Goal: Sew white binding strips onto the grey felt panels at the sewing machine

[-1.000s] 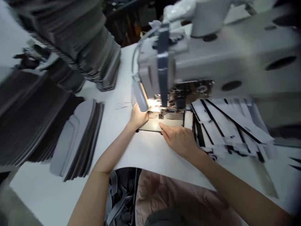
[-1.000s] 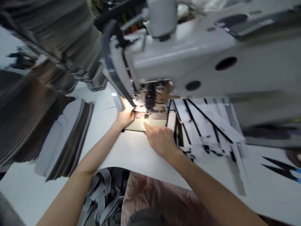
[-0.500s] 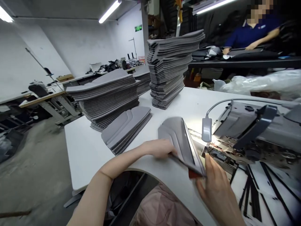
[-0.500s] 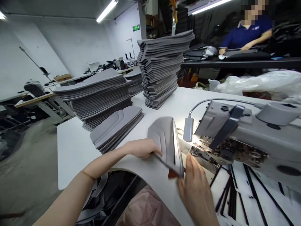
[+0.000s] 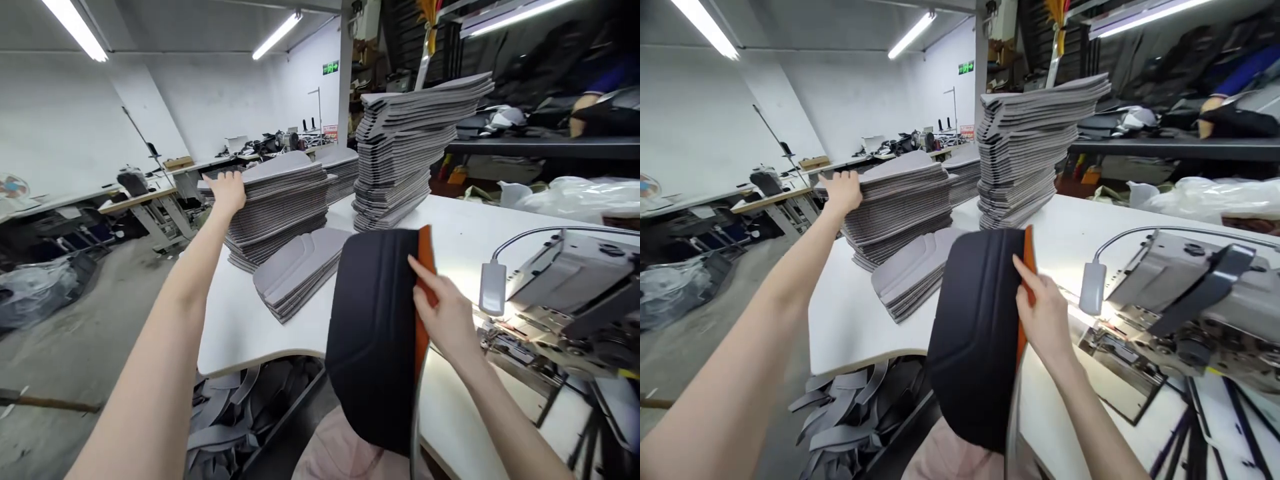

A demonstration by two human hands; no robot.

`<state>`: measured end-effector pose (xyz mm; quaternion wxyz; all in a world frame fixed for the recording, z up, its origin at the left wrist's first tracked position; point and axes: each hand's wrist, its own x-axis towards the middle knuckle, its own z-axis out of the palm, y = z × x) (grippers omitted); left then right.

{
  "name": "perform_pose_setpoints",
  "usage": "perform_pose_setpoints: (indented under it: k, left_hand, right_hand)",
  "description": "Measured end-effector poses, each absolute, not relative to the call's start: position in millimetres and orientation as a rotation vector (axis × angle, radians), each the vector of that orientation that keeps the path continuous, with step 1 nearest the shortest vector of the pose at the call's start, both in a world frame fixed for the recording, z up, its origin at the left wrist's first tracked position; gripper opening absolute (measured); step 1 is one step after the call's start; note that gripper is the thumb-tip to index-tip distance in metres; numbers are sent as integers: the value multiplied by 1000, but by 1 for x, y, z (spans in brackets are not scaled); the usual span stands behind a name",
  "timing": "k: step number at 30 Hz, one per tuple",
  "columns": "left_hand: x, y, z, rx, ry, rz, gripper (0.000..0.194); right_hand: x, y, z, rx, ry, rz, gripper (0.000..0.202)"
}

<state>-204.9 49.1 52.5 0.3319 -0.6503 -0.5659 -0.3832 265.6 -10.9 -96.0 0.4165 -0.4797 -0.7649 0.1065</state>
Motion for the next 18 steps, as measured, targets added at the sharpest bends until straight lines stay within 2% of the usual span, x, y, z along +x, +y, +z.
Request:
perform_pose_setpoints:
  k: [3,5,7,8,10,12,15,16,18]
  left_hand:
    - [-205,39,67,-1679,-1536,-915,69]
    - [-172,29,72,-1737,-1548,-838,68]
    - [-113,9,65,-1853,-1547,-722,57]
    - [-76,-5,57,-1928,-1555,-628,46]
    - [0,-45,33,-2194,-1667,69,19]
    - [67,-87,5,-2591,-1431,602,21]
    - [127,-120,-32,-3099,-834,927,10]
    - [138,-118,-42,-3213,-741,914,9]
    - [150,-92,-60,-3358,-813,616,25]
  right_hand:
    - [273,-14,-144,-1315,-1821,468,53]
    - [274,-20,-165,-1381,-1741,606,57]
    - [271,-28,-174,-1396,-1626,781,65]
    - [268,-31,-176,-1376,-1538,907,69]
    - [263,-38,-176,-1279,-1319,1240,77]
    - [261,-43,-178,-1169,-1144,1494,78]
    - [267,-53,-187,-1169,-1116,1423,62]
    - [270,-56,-192,-1201,-1122,1336,55]
    - [277,-61,-201,-1266,-1113,1190,46]
